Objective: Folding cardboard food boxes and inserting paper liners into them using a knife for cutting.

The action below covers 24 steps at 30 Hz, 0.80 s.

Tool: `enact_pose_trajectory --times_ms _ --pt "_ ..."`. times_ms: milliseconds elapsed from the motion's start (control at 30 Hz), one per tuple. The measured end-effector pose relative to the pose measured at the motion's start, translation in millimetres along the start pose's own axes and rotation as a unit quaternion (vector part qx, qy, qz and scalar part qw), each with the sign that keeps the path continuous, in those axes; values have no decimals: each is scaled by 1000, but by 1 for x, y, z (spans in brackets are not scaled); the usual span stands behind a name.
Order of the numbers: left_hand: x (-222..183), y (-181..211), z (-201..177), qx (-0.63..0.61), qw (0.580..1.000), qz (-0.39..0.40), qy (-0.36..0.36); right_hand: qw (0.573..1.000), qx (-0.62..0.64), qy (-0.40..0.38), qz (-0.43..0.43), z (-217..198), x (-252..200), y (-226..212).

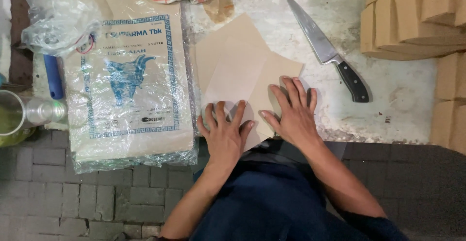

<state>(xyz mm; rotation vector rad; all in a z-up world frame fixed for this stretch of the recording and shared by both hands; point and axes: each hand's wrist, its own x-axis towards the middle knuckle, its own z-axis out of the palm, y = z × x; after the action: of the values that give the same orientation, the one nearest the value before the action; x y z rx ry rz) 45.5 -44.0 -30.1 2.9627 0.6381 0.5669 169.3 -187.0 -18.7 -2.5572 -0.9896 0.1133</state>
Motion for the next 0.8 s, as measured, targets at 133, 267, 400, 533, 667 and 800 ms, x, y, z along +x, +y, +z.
enact_pose_trajectory --times_ms 133,267,400,533,667,800 --pt "1 -5 -3 -15 1000 10 -23 1000 8 3 -10 9 -1 7" --pt "1 -7 0 -12 999 27 -29 1000 2 0 -10 9 0 6" --pt "2 -8 0 -15 999 28 -16 1000 -3 -2 -7 11 0 7" --pt "1 -9 1 -21 999 34 -23 1000 2 -6 -8 11 0 8" --pt "0 -10 4 -21 999 30 -31 1000 7 0 -8 12 0 9" --pt "0 -11 3 -25 998 30 -47 1000 -3 2 -7 11 -1 8"
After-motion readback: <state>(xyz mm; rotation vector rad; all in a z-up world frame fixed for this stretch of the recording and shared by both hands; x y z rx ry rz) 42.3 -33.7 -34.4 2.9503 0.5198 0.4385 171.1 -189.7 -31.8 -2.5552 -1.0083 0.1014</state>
